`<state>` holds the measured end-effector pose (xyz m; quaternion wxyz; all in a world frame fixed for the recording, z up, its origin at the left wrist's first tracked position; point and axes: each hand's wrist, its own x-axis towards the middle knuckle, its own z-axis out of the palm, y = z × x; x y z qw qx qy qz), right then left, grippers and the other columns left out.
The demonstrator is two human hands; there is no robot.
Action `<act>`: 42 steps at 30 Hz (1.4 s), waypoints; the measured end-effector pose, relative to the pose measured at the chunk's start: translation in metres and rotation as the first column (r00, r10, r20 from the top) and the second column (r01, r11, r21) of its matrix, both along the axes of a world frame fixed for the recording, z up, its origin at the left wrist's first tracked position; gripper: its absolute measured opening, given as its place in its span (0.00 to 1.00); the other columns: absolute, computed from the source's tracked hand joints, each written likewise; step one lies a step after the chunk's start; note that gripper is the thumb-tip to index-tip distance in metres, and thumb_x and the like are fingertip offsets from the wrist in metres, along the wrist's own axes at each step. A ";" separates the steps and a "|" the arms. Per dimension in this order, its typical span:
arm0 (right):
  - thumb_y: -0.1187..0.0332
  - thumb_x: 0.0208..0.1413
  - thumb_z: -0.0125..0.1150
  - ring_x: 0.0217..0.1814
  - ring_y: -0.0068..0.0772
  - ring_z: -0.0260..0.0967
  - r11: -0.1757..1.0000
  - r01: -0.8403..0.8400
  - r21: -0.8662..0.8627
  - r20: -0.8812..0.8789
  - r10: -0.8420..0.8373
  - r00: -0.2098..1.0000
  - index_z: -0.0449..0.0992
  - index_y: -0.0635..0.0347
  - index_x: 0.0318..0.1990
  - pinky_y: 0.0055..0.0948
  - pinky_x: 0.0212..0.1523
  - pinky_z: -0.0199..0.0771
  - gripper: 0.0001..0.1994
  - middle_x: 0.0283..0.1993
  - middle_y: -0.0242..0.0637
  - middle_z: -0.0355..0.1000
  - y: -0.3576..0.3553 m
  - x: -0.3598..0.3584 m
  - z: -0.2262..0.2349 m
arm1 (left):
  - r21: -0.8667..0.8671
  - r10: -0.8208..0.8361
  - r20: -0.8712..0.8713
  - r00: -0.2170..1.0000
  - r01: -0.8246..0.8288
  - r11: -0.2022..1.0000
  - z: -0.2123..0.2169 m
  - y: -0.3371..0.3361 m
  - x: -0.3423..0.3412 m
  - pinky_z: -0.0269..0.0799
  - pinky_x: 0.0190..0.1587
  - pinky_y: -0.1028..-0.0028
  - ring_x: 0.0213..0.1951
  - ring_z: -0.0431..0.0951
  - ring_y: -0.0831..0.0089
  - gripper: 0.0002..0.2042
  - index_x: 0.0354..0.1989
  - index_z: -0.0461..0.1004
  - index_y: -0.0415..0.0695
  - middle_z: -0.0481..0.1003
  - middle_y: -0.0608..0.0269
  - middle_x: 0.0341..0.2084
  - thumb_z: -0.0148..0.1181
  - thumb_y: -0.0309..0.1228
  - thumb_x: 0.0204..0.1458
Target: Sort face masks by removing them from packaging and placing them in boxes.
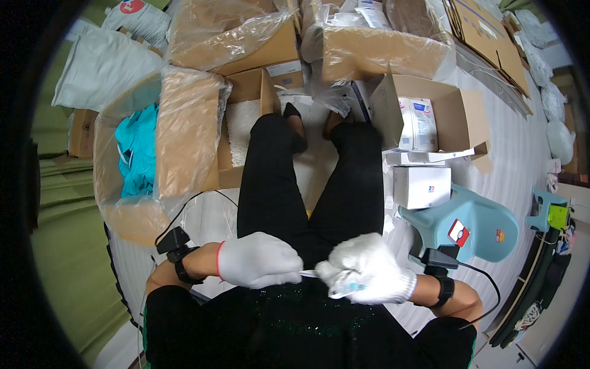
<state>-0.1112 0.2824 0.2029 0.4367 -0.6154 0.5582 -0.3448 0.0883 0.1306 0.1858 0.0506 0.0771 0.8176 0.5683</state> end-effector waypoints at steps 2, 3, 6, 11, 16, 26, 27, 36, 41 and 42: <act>0.69 0.52 0.63 0.14 0.36 0.61 0.998 0.007 0.069 -0.045 -0.004 0.999 0.64 0.55 0.14 0.31 0.17 0.60 0.18 0.13 0.36 0.59 0.000 -0.007 0.006 | -0.006 0.033 0.009 0.999 -0.033 0.999 0.004 -0.004 0.008 0.71 0.33 0.65 0.30 0.75 0.60 0.08 0.32 0.73 0.45 0.71 0.59 0.24 0.53 0.34 0.59; 0.70 0.52 0.62 0.14 0.35 0.62 0.998 -0.028 0.064 -0.167 0.038 0.985 0.64 0.56 0.14 0.31 0.17 0.60 0.17 0.13 0.36 0.59 -0.002 -0.008 0.010 | 0.009 0.043 0.027 0.999 -0.043 0.999 0.004 -0.004 0.011 0.71 0.33 0.65 0.30 0.75 0.60 0.08 0.32 0.73 0.45 0.71 0.59 0.23 0.53 0.34 0.59; 0.73 0.50 0.62 0.20 0.39 0.64 0.969 -0.081 0.234 -0.046 0.094 0.994 0.68 0.56 0.20 0.34 0.20 0.60 0.11 0.20 0.40 0.63 0.002 -0.014 0.016 | -0.012 0.066 0.049 0.997 -0.066 0.998 0.009 -0.004 0.019 0.70 0.31 0.65 0.28 0.74 0.59 0.09 0.30 0.72 0.44 0.71 0.59 0.23 0.53 0.35 0.59; 0.69 0.56 0.60 0.36 0.34 0.72 0.991 0.133 0.029 -0.735 -0.070 0.675 0.74 0.59 0.39 0.30 0.40 0.75 0.06 0.28 0.33 0.71 0.052 -0.086 -0.006 | -0.448 0.305 -0.063 0.950 -0.300 0.842 -0.034 -0.071 0.100 0.69 0.28 0.64 0.28 0.75 0.55 0.03 0.28 0.71 0.43 0.69 0.54 0.24 0.52 0.28 0.47; 0.58 0.63 0.54 0.13 0.15 0.50 0.408 0.425 0.808 0.336 -0.912 0.236 0.69 0.50 0.35 0.18 0.14 0.50 0.09 0.18 0.22 0.58 0.008 -0.075 -0.051 | -0.374 0.929 0.135 0.345 -0.850 0.370 -0.107 -0.143 0.076 0.73 0.42 0.70 0.38 0.79 0.60 0.25 0.58 0.64 0.36 0.75 0.45 0.46 0.60 0.34 0.53; 0.46 0.62 0.49 0.38 0.39 0.73 0.837 0.002 0.547 0.817 -0.534 -0.217 0.75 0.65 0.43 0.36 0.43 0.75 0.26 0.38 0.42 0.74 -0.066 -0.031 -0.095 | 0.084 0.667 0.212 0.714 -0.693 0.716 -0.074 -0.022 -0.072 0.71 0.52 0.70 0.52 0.74 0.67 0.42 0.66 0.54 0.38 0.72 0.51 0.52 0.72 0.31 0.41; 0.43 0.62 0.48 0.45 0.42 0.74 0.897 -0.145 0.417 0.877 -0.439 -0.196 0.72 0.67 0.49 0.39 0.51 0.74 0.30 0.43 0.45 0.75 -0.066 -0.036 -0.103 | 0.085 0.667 0.227 0.710 -0.697 0.712 -0.079 -0.009 -0.086 0.70 0.54 0.69 0.53 0.74 0.66 0.45 0.66 0.52 0.37 0.71 0.49 0.53 0.74 0.31 0.39; 0.36 0.59 0.44 0.56 0.43 0.69 0.892 -0.108 0.440 0.783 -0.440 -0.440 0.69 0.61 0.54 0.41 0.59 0.67 0.34 0.54 0.45 0.71 -0.062 -0.022 -0.117 | -0.002 0.811 0.102 0.576 -0.815 0.579 -0.115 0.004 -0.107 0.71 0.48 0.73 0.43 0.78 0.63 0.21 0.53 0.71 0.37 0.76 0.52 0.39 0.63 0.27 0.49; 0.39 0.61 0.44 0.56 0.36 0.69 0.947 -0.097 0.305 0.823 -0.313 -0.474 0.67 0.61 0.54 0.34 0.59 0.67 0.31 0.52 0.39 0.71 -0.071 -0.009 -0.135 | 0.337 0.954 -0.085 0.287 -0.893 0.299 -0.167 0.011 -0.108 0.73 0.46 0.72 0.40 0.77 0.67 0.08 0.39 0.76 0.36 0.76 0.57 0.35 0.50 0.20 0.57; 0.40 0.62 0.43 0.58 0.34 0.67 0.929 -0.032 0.368 0.866 -0.354 -0.353 0.65 0.62 0.57 0.33 0.61 0.65 0.32 0.55 0.40 0.69 -0.074 -0.003 -0.141 | 0.274 0.958 -0.138 0.253 -0.919 0.282 -0.175 0.005 -0.108 0.73 0.46 0.70 0.41 0.77 0.67 0.08 0.39 0.75 0.36 0.76 0.56 0.36 0.48 0.22 0.59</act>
